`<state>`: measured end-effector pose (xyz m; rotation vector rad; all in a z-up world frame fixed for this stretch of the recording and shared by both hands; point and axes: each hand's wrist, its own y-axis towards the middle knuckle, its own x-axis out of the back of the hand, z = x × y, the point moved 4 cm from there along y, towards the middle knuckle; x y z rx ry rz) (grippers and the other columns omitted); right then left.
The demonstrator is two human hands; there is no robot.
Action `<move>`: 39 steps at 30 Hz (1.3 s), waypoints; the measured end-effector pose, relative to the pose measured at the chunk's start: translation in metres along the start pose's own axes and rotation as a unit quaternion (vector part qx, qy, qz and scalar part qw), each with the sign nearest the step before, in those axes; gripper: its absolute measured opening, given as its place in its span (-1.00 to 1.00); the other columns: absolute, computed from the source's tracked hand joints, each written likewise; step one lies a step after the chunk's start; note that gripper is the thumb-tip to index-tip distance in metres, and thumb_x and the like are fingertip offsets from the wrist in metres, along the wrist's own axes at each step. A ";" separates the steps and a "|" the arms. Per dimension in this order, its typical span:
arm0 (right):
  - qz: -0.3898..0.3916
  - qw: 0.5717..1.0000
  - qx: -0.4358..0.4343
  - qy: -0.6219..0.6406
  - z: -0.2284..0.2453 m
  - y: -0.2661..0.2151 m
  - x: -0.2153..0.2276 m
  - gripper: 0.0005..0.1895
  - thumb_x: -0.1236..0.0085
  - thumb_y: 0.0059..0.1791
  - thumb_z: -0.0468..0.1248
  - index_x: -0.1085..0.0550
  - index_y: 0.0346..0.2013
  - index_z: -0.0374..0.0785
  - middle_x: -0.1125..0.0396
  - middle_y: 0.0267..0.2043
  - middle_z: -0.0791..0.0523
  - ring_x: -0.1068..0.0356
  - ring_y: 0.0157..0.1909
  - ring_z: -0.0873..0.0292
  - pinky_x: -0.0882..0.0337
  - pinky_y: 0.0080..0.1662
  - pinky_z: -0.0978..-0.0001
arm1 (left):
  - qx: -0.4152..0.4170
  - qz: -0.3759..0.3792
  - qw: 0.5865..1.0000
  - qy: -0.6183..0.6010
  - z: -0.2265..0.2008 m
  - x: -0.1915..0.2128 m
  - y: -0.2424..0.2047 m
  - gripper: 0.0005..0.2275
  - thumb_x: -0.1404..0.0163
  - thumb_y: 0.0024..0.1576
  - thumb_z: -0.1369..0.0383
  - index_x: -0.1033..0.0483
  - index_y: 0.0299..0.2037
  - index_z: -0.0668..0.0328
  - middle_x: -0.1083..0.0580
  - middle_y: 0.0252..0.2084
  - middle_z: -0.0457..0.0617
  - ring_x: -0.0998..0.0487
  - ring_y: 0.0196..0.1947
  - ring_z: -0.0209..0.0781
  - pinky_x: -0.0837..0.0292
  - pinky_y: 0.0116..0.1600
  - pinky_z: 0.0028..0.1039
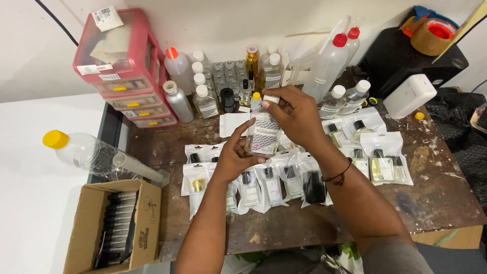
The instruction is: The person handles small glass perfume bottles, placing them into individual white plastic bags and arranging them on a wooden table. They also organize a cardboard box containing black plastic caps and a black plastic bag, and retrieve larger bottles from a wall shelf.
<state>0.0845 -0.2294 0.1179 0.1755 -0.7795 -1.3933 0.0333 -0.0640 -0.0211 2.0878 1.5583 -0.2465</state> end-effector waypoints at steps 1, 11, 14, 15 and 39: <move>0.001 1.000 0.000 -0.001 0.001 0.000 -0.002 -0.76 -0.33 0.02 -0.34 -0.66 -0.02 -0.11 -0.39 -0.37 0.03 -0.33 -0.41 0.21 -0.43 -0.33 0.34 | -0.001 0.000 1.000 -0.001 0.006 0.007 -0.002 -0.08 -0.28 -0.14 0.77 -0.12 0.48 0.18 -0.55 -0.02 0.31 -0.66 -0.10 0.03 -0.72 -0.03 -0.24; -0.008 0.999 0.027 0.025 0.006 -0.002 -0.009 -0.76 -0.33 0.02 -0.36 -0.65 -0.01 -0.17 -0.38 -0.37 -0.02 -0.30 -0.41 0.22 -0.39 -0.37 0.36 | -0.006 -0.004 1.000 -0.006 0.002 0.004 -0.003 -0.06 -0.28 -0.15 0.78 -0.09 0.48 0.17 -0.56 -0.04 0.31 -0.67 -0.11 0.05 -0.73 -0.04 -0.24; -0.006 0.999 0.030 0.024 0.008 -0.001 -0.010 -0.76 -0.32 0.03 -0.37 -0.65 0.00 -0.20 -0.38 -0.35 -0.04 -0.30 -0.40 0.20 -0.38 -0.37 0.36 | -0.008 -0.006 1.000 -0.004 0.007 0.012 -0.005 -0.06 -0.28 -0.16 0.78 -0.10 0.48 0.18 -0.56 -0.04 0.32 -0.67 -0.10 0.05 -0.72 -0.03 -0.24; -0.004 0.999 0.030 0.021 0.008 -0.001 -0.010 -0.77 -0.31 0.03 -0.38 -0.65 0.00 -0.21 -0.39 -0.35 -0.04 -0.32 -0.40 0.18 -0.39 -0.38 0.35 | -0.007 -0.007 1.000 0.001 0.010 0.016 -0.006 -0.06 -0.29 -0.16 0.79 -0.09 0.48 0.18 -0.56 -0.04 0.33 -0.67 -0.10 0.05 -0.72 -0.03 -0.24; 0.002 1.000 0.015 0.002 0.009 -0.010 -0.004 -0.74 -0.31 0.04 -0.36 -0.63 0.03 -0.21 -0.42 -0.27 -0.06 -0.43 -0.30 0.12 -0.46 -0.32 0.34 | 0.009 -0.005 1.000 0.024 0.015 0.014 -0.006 -0.05 -0.30 -0.17 0.79 -0.12 0.49 0.15 -0.58 -0.07 0.28 -0.66 -0.10 -0.04 -0.71 -0.01 -0.31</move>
